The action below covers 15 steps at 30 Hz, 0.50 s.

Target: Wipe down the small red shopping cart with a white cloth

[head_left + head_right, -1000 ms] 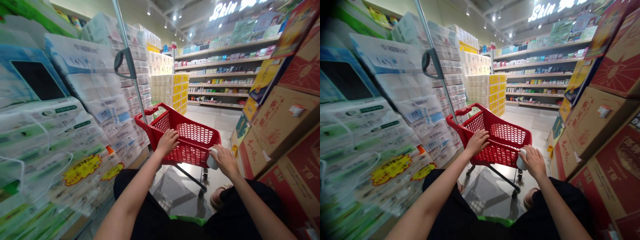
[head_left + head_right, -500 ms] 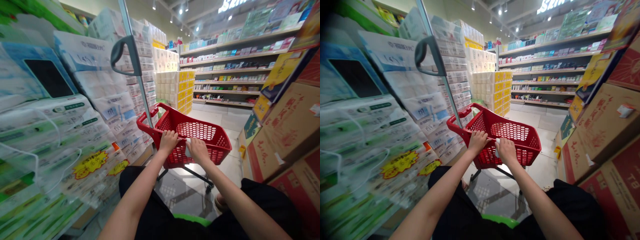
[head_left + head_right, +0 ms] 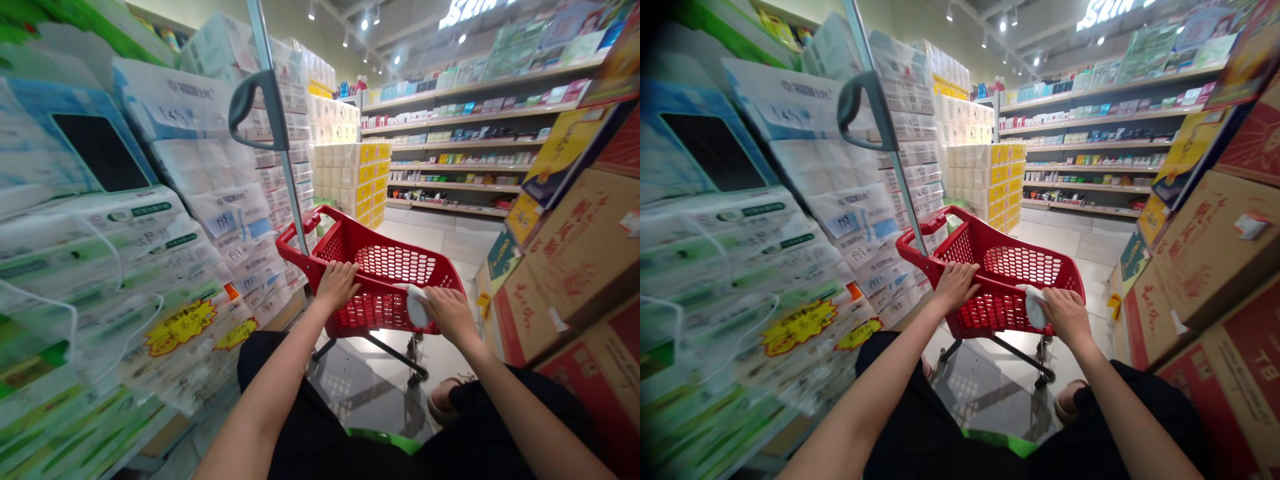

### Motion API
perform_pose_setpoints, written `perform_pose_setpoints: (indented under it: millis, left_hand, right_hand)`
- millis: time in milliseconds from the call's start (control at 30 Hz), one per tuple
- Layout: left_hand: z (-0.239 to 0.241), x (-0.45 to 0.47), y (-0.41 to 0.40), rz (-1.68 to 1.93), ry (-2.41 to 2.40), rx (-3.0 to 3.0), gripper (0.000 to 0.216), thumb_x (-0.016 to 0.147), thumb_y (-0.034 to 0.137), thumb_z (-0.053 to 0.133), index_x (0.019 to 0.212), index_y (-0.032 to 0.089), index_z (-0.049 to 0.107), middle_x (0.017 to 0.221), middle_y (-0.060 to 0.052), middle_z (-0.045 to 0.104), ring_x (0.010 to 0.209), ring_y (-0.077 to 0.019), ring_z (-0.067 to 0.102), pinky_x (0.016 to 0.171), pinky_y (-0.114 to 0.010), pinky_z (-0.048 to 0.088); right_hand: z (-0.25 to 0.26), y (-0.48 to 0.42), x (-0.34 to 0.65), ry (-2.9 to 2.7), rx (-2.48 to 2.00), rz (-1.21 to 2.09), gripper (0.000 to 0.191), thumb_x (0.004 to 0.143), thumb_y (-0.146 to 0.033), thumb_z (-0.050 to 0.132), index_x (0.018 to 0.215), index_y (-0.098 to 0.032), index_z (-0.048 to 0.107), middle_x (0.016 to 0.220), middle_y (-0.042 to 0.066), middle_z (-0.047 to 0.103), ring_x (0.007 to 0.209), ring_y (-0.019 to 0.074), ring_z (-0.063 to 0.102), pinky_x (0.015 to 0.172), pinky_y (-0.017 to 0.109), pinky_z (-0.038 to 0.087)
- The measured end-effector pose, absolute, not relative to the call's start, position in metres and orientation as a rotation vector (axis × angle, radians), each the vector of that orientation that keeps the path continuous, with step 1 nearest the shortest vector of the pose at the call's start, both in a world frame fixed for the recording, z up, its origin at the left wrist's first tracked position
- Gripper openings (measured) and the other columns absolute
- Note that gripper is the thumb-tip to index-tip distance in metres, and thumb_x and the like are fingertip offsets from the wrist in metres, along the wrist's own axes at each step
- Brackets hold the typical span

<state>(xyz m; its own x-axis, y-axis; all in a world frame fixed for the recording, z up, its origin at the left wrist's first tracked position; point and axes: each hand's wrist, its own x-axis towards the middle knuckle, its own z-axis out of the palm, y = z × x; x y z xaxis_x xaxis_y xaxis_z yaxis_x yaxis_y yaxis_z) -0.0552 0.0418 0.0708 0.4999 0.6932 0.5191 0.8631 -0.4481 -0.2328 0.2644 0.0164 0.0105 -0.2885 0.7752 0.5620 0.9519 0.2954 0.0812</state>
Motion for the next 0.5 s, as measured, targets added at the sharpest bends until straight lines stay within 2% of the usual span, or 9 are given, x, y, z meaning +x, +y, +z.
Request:
perform_pose_setpoints:
  millis: [233, 367, 500]
  left_hand:
    - [0.068, -0.040, 0.037, -0.466, -1.280, -2.270, 0.055, 0.090, 0.034, 0.057, 0.139, 0.019, 0.037, 0.117, -0.009, 0.056, 0.104, -0.0254, 0.050, 0.101, -0.042, 0.032]
    - [0.066, -0.026, 0.035, -0.503, -1.301, -2.255, 0.064, 0.091, 0.035, 0.055, 0.146, 0.019, 0.027, 0.121, -0.010, 0.055, 0.106, -0.0256, 0.050, 0.102, -0.042, 0.031]
    - [0.064, -0.014, 0.036, -0.517, -1.303, -2.238, 0.058, 0.094, 0.027, 0.045, 0.148, 0.019, 0.025, 0.125, -0.010, 0.053, 0.106, -0.0249, 0.051, 0.103, -0.042, 0.032]
  right_hand:
    - [0.000, 0.016, 0.310, -2.146, -1.614, -0.465, 0.039, 0.098, -0.050, 0.032, 0.104, -0.021, 0.058, 0.102, 0.007, 0.067, 0.093, 0.0225, 0.057, 0.078, 0.034, 0.036]
    - [0.016, 0.024, 0.264, -2.189, -1.534, -0.452, 0.038, 0.099, -0.048, 0.031, 0.102, -0.021, 0.058, 0.102, 0.009, 0.067, 0.092, 0.0225, 0.057, 0.076, 0.033, 0.037]
    - [0.033, 0.040, 0.186, -2.227, -1.425, -0.376, 0.035, 0.100, -0.043, 0.031, 0.101, -0.021, 0.058, 0.098, 0.008, 0.068, 0.090, 0.0210, 0.060, 0.079, 0.032, 0.039]
